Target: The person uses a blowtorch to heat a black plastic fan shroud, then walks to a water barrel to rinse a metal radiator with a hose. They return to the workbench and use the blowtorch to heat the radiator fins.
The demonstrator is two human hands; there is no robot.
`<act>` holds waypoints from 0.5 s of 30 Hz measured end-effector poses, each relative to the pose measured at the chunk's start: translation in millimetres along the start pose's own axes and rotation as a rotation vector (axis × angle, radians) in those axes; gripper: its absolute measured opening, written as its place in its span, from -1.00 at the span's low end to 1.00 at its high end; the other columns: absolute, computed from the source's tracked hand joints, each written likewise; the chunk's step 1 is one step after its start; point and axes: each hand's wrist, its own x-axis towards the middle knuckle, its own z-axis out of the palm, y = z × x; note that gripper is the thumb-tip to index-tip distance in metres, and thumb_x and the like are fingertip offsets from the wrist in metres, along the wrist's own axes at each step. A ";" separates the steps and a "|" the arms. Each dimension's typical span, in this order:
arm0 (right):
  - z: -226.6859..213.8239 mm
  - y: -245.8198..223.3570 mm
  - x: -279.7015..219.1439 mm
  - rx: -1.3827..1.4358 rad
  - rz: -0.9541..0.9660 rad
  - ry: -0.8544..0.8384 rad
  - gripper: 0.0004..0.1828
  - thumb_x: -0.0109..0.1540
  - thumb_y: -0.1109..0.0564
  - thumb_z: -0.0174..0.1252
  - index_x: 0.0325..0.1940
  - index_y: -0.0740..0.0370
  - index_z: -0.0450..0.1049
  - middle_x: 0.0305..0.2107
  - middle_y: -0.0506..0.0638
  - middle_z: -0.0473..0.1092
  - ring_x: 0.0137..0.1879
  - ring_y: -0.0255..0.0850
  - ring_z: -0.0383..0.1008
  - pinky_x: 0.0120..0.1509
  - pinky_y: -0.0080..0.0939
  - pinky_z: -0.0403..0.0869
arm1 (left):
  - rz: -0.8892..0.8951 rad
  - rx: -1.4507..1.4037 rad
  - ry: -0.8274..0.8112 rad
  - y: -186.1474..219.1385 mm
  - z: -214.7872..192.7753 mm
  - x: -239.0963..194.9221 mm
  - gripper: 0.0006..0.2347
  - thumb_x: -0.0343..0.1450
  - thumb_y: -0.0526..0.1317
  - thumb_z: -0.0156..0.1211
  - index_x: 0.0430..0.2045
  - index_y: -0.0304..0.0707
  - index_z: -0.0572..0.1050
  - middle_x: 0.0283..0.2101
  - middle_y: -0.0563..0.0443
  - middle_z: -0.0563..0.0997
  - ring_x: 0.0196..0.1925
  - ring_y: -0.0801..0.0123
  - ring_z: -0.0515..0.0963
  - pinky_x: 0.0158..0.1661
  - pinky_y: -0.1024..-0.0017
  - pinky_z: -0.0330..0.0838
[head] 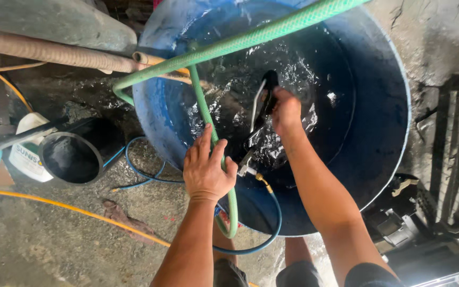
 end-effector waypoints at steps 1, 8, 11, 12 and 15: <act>3.3 -12.4 4.3 0.098 0.093 0.044 -0.62 0.28 -0.12 0.13 -0.27 0.28 0.49 -0.53 0.05 0.47 -0.42 -0.17 0.50 -0.29 -0.20 0.44 | -0.001 -0.010 0.002 0.3 -1.0 0.6 -0.68 0.25 -0.17 0.21 -0.12 -0.13 0.58 0.40 -0.15 0.34 0.28 -0.09 0.47 0.20 0.03 0.36; 27.4 -35.8 -1.2 -0.258 -0.053 0.157 -0.52 0.31 -0.10 0.23 -0.57 0.24 0.39 -0.73 -0.06 0.28 -0.69 -0.27 0.22 -0.61 -0.19 0.20 | 0.000 0.026 -0.006 2.5 5.7 4.8 -0.66 0.22 -0.16 0.22 -0.12 -0.10 0.61 0.39 -0.13 0.35 0.21 -0.12 0.48 0.19 0.03 0.37; 16.2 -35.3 -21.4 -0.299 -0.109 0.047 -0.55 0.31 -0.07 0.24 -0.55 0.24 0.39 -0.73 -0.08 0.25 -0.69 -0.29 0.16 -0.62 -0.21 0.14 | -0.008 0.016 -0.018 2.0 6.6 2.2 -0.68 0.24 -0.17 0.22 -0.13 -0.11 0.60 0.40 -0.12 0.35 0.24 -0.08 0.50 0.20 0.04 0.37; 9.9 -36.1 -27.8 -0.317 -0.152 0.020 -0.53 0.31 -0.07 0.24 -0.56 0.26 0.39 -0.73 -0.08 0.26 -0.69 -0.30 0.18 -0.63 -0.22 0.15 | -0.009 0.015 -0.024 3.4 6.2 2.6 -0.68 0.23 -0.17 0.22 -0.13 -0.12 0.60 0.40 -0.13 0.35 0.23 -0.09 0.49 0.19 0.04 0.37; 2.1 -29.6 -28.5 -0.277 -0.229 -0.083 -0.54 0.32 -0.06 0.25 -0.54 0.28 0.39 -0.71 -0.08 0.27 -0.67 -0.32 0.19 -0.62 -0.23 0.14 | -0.007 0.020 -0.020 4.3 2.3 5.8 -0.67 0.22 -0.17 0.22 -0.14 -0.12 0.60 0.39 -0.15 0.35 0.22 -0.11 0.48 0.19 0.04 0.37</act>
